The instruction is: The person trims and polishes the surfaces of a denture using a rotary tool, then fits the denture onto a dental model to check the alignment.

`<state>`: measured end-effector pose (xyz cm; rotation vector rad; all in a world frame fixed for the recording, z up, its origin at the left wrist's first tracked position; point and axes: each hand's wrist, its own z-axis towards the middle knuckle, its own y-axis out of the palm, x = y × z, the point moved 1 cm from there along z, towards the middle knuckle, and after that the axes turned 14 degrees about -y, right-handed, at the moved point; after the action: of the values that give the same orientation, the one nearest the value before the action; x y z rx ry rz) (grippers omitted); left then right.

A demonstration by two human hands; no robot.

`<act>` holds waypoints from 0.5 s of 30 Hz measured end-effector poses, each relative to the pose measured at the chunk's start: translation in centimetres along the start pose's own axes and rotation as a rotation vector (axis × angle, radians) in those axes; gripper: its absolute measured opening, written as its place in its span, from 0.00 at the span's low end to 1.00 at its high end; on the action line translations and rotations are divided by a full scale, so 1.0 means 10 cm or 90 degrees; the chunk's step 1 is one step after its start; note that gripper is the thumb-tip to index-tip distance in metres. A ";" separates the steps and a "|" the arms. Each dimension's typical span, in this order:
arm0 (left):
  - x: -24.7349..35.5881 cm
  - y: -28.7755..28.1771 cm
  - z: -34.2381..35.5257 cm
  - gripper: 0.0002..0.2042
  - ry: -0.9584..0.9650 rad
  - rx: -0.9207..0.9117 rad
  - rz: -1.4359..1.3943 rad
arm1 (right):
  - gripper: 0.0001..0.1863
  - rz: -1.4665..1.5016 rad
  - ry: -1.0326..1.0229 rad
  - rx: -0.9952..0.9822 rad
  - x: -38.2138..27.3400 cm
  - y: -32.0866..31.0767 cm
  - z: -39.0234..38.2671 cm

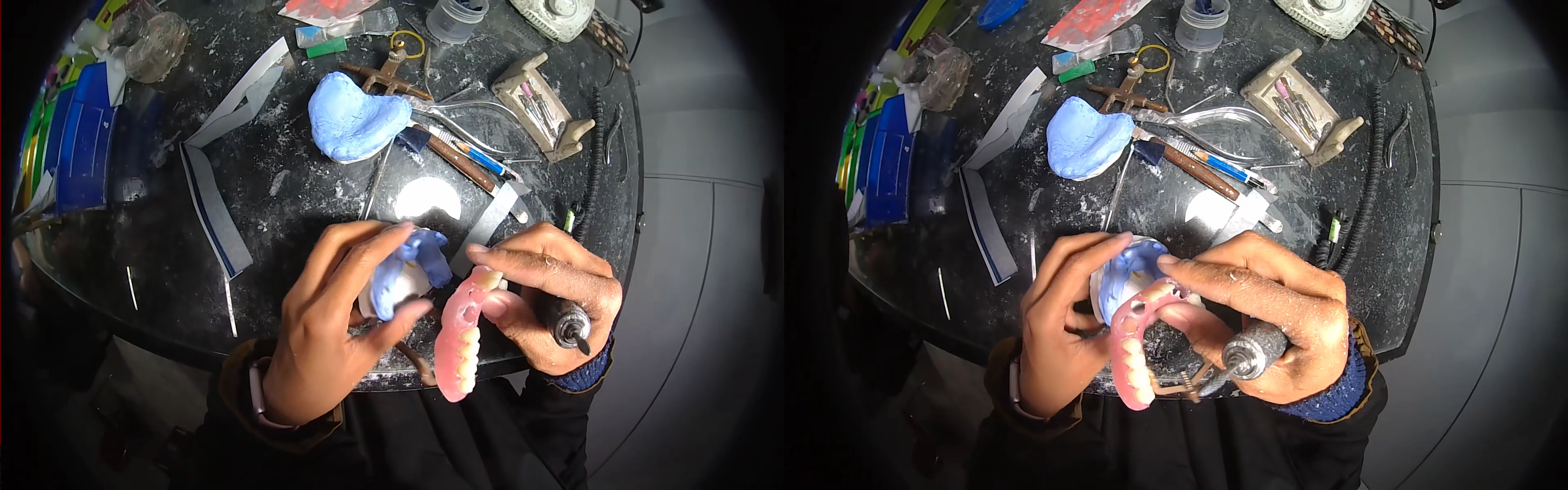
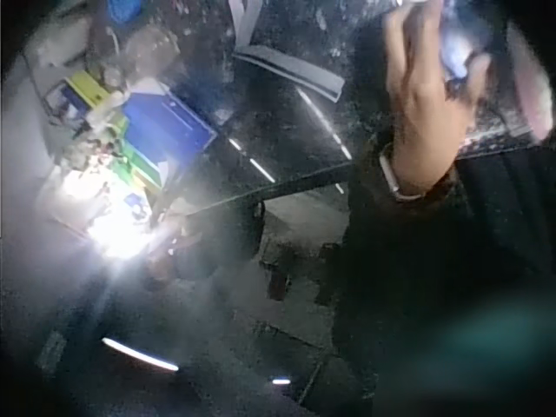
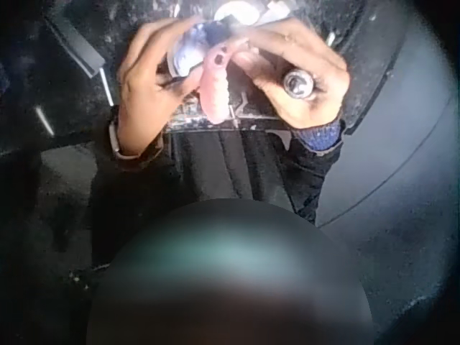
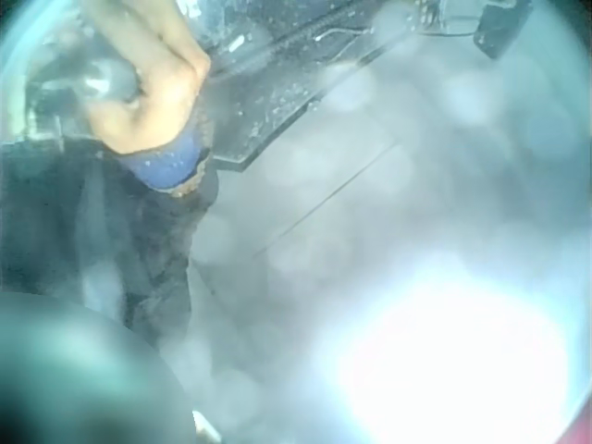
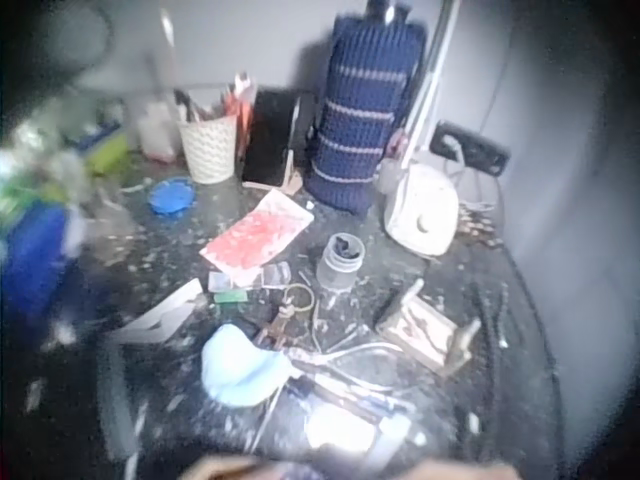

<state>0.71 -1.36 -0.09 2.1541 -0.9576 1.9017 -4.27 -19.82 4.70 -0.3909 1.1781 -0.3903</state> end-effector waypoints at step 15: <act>0.26 -0.06 -0.04 0.07 0.254 -0.017 0.013 | 0.15 0.238 -0.009 -0.156 -0.10 -0.05 -0.03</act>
<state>0.68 -1.68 2.60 1.6572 -0.9162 2.1951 -4.88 -19.78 5.61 -0.3740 1.2587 0.0820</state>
